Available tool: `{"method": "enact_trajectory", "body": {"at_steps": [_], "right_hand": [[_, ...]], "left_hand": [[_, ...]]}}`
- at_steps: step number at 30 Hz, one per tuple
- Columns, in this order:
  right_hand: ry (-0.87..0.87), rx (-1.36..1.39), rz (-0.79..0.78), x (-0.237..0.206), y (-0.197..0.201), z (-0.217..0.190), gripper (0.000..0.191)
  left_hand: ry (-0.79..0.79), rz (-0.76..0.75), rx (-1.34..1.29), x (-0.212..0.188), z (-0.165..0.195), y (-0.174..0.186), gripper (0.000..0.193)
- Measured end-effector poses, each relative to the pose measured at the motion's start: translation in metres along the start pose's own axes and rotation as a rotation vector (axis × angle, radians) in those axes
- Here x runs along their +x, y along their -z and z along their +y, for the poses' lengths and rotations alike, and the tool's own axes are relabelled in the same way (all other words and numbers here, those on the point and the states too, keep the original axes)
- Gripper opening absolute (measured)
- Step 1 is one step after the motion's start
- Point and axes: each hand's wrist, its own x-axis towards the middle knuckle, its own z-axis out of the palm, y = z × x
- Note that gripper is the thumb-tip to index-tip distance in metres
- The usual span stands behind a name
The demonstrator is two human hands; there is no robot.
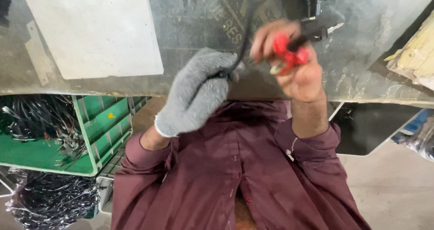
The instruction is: The person repeatedly crimps black wire connectors onto the ends of black cables using red-handled pliers. The person holds each cable with a gloved left hand, positions the connector, and uses the pliers to secure it before moving to the next cable.
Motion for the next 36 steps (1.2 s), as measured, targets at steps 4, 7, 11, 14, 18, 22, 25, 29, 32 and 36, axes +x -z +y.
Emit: {"method": "enact_trajectory", "body": {"at_steps": [4,7,11,14,18,22,25,29,32,36], "right_hand": [[0.020,-0.688,0.119,0.005,-0.066,-0.023,0.020],[0.444,-1.201,0.111,0.026,-0.069,-0.035,0.025],[0.361,-1.405,0.105,0.025,-0.068,-0.031,0.036],[0.268,-1.508,0.041,0.026,-0.057,-0.026,0.037],[0.338,-1.278,-0.023,0.017,-0.049,-0.020,0.034],[0.320,-1.224,0.050,0.012,-0.059,-0.010,0.030],[0.238,-1.181,0.073,0.010,-0.068,-0.009,0.035],[0.221,-1.310,0.150,0.006,-0.074,-0.009,0.036],[0.162,-1.429,0.206,-0.003,-0.076,-0.006,0.035],[0.079,-1.488,0.247,-0.009,-0.076,0.004,0.043]], "left_hand": [[-0.002,0.089,-0.185,-0.007,0.012,-0.031,0.042],[0.119,0.163,-0.419,-0.005,0.017,-0.038,0.059],[0.274,0.110,-0.367,-0.006,0.023,-0.034,0.063],[0.500,0.080,-0.137,0.008,0.019,-0.035,0.073],[0.048,-0.098,0.120,-0.007,0.022,-0.020,0.075],[0.048,0.117,0.476,-0.008,0.009,-0.029,0.074],[-0.028,0.191,0.600,-0.013,0.000,-0.035,0.074],[0.004,0.260,0.701,-0.022,-0.013,-0.044,0.070],[0.012,0.241,0.892,-0.025,-0.016,-0.046,0.066],[-0.014,0.265,1.060,-0.024,-0.020,-0.046,0.059]]}}
